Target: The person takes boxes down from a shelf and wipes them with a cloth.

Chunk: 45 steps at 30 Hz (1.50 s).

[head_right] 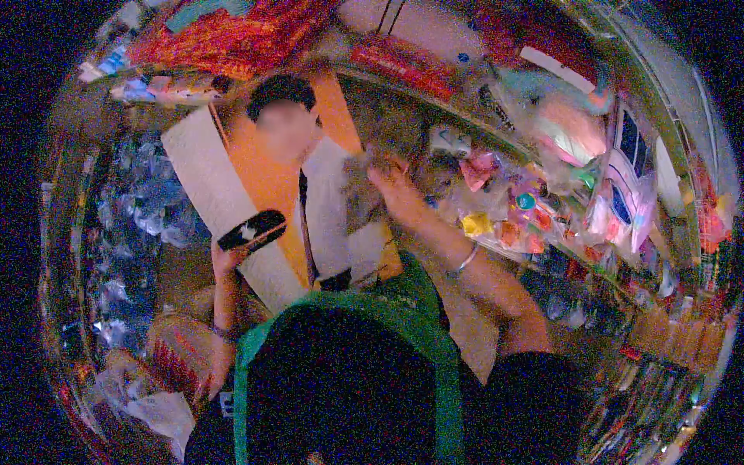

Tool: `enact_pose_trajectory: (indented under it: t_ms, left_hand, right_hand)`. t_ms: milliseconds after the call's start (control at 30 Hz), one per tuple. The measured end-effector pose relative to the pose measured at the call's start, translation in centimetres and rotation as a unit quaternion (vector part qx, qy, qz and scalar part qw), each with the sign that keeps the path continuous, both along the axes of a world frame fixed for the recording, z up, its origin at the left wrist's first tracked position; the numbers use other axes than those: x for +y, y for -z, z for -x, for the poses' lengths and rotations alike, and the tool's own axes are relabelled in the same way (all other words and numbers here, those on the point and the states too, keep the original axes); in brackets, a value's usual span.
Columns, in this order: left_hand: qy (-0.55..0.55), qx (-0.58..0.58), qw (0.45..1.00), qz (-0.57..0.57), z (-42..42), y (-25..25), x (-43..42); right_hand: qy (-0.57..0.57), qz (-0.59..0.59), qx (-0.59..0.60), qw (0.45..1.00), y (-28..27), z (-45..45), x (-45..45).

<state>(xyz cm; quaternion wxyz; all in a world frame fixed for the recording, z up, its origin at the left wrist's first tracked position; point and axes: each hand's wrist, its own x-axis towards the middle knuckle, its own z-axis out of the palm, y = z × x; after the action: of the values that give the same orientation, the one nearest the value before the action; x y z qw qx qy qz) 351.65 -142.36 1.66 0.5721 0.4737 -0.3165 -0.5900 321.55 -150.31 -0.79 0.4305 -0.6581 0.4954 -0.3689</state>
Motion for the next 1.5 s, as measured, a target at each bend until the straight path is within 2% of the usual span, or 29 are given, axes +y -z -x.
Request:
enact_pose_trajectory:
  t_ms: [33,67,100,133,167,233,300,333,400,500,533,567,633,667,700,800,867,933,967,1000,1033,1100,1167,1200,1267,1300,1400,1467,1500]
  left_hand:
    - [0.023,0.024,0.999,-0.018,0.4,-1.8,-0.2]
    - [0.049,-0.036,0.998,0.012,-0.2,-1.0,-0.6]
    - [0.073,-0.087,0.993,0.027,-0.8,0.3,-0.9]
    - [0.097,-0.138,0.985,0.042,-1.0,1.0,-1.1]
    - [0.081,-0.114,0.99,0.034,-0.5,0.4,-1.0]
    - [0.048,-0.065,0.997,0.015,0.7,-1.3,-0.2]
    - [0.055,-0.054,0.996,0.045,-0.3,0.8,0.0]
    - [0.056,-0.049,0.995,0.061,-0.8,1.6,0.0]
    - [0.014,-0.046,0.997,0.06,-0.9,2.0,0.0]
    - [0.03,-0.11,0.993,0.041,-2.4,3.3,-1.1]
    - [0.055,-0.142,0.988,0.035,-2.8,3.6,-1.6]
    - [0.046,-0.111,0.993,0.003,-1.6,0.6,-1.4]
    - [0.079,-0.064,0.995,0.022,-1.0,0.7,-1.3]
    - [0.094,-0.042,0.994,0.029,-0.9,1.0,-1.2]
    - [0.067,-0.035,0.996,0.047,-0.4,1.2,-1.3]
    - [0.037,-0.04,0.998,-0.01,0.1,0.0,-0.4]
    - [0.024,-0.008,1.0,0.018,-0.7,1.6,-0.3]
    - [-0.015,0.024,1.0,0.014,0.0,-0.1,0.3]
    - [-0.03,-0.037,0.997,-0.056,-1.6,3.0,0.3]
    - [-0.032,-0.044,0.998,-0.04,0.0,-0.5,0.0]
    - [-0.015,-0.026,0.999,-0.042,-0.4,-0.5,-0.3]
    - [0.012,0.001,1.0,-0.025,-0.2,-0.5,-0.9]
    - [0.031,0.013,0.999,0.006,0.2,-0.2,-0.9]
    - [0.015,-0.018,1.0,0.013,-1.3,2.8,-0.8]
    - [0.052,0.021,0.998,0.001,-0.5,0.8,-0.8]
    - [0.042,0.01,0.999,-0.003,-0.3,1.0,-0.5]
    - [0.002,-0.016,1.0,-0.009,0.3,0.7,0.0]
    - [-0.027,-0.025,0.999,-0.019,1.4,-1.5,0.2]
    - [-0.014,-0.012,1.0,-0.014,1.3,-1.5,0.0]
  right_hand:
    - [0.006,-0.028,-0.02,0.999,-1.0,-0.1,-1.1]
    - [0.013,-0.056,-0.041,0.998,-2.1,-0.1,-2.3]
    - [0.029,-0.082,-0.013,0.996,-6.8,-0.9,-4.1]
    - [-0.038,-0.032,-0.166,0.985,-11.2,-1.8,-4.8]
    - [-0.007,-0.042,-0.207,0.978,-12.9,-2.1,-5.6]
    - [-0.019,-0.002,-0.154,0.988,-10.9,-2.1,-6.7]
    - [-0.023,0.043,-0.085,0.995,-9.5,-2.2,-4.5]
    - [-0.006,-0.017,-0.018,1.0,-4.5,-1.1,-3.9]
    - [-0.027,-0.084,-0.066,0.994,-3.6,-1.5,2.0]
    - [-0.069,-0.086,0.016,0.994,-1.3,0.4,1.7]
    - [-0.081,-0.094,0.034,0.992,-3.7,-0.1,0.5]
    - [-0.093,-0.102,0.051,0.989,-6.2,-0.5,-0.7]
    - [0.054,0.055,0.035,0.996,-9.0,-1.6,-4.4]
    - [-0.016,-0.02,-0.166,0.986,-11.1,-2.1,-5.7]
    - [-0.028,0.007,-0.151,0.988,-11.2,-2.2,-6.9]
    - [-0.018,-0.006,-0.062,0.998,-8.0,-2.4,-4.3]
    - [0.032,0.057,0.055,0.996,-3.1,-1.8,1.3]
    - [-0.01,0.024,0.028,0.999,2.6,-0.3,4.8]
    - [-0.034,-0.068,0.019,0.997,0.9,0.0,4.6]
    - [-0.054,-0.159,0.008,0.986,-2.1,0.1,4.2]
    - [-0.069,-0.245,-0.002,0.967,-3.8,0.2,3.7]
    - [-0.029,-0.13,0.016,0.991,-1.2,0.8,-0.8]
    - [-0.048,-0.174,-0.165,0.97,-9.2,-1.1,-3.3]
    - [-0.053,-0.161,-0.196,0.966,-10.6,-1.5,-3.8]
    - [-0.066,-0.138,-0.255,0.955,-12.0,-2.0,-4.3]
    - [-0.06,-0.094,-0.191,0.975,-11.4,-1.8,-4.1]
    - [-0.048,-0.159,-0.189,0.968,-8.1,-1.4,-0.7]
    - [-0.071,-0.076,-0.052,0.993,-3.4,-0.3,1.0]
    - [-0.047,-0.08,-0.038,0.995,-3.2,-0.4,1.1]
